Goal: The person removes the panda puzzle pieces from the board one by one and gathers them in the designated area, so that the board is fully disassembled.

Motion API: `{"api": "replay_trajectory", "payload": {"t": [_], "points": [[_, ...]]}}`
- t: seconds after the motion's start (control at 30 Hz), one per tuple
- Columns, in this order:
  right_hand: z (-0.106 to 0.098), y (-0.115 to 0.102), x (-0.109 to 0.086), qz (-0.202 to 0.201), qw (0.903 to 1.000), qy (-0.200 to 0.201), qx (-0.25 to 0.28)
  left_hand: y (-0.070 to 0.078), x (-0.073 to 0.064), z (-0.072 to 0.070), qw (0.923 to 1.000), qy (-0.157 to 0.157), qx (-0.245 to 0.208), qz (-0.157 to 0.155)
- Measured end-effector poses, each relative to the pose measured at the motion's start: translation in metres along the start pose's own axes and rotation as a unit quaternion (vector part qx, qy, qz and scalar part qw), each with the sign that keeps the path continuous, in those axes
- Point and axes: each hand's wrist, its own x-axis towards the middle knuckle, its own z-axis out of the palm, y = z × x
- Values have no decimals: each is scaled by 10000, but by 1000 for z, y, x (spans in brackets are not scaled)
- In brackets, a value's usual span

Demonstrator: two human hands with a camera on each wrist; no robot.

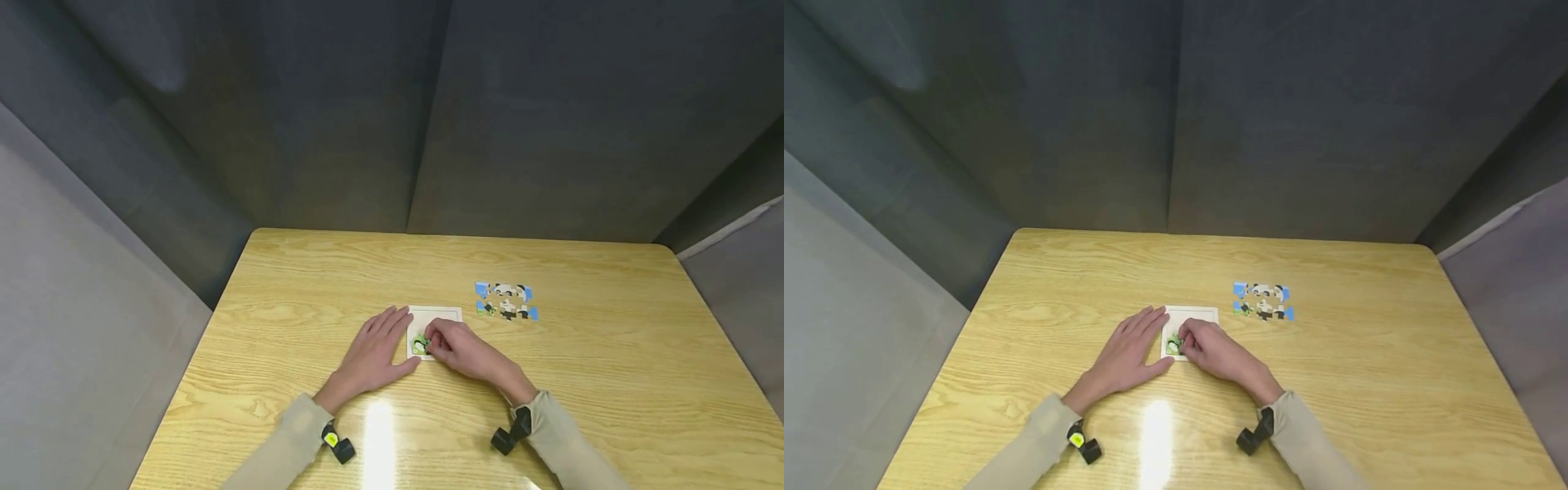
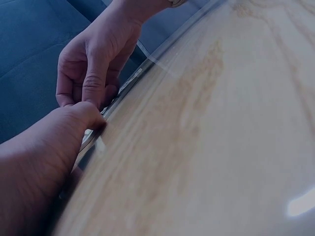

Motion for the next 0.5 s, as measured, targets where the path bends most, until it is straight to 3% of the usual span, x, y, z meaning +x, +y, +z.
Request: {"api": "replay_trajectory", "payload": {"t": [0.5], "points": [[4,3,0,-119,9980,302,-534,0,0,0,10000,-10,-42,0]]}}
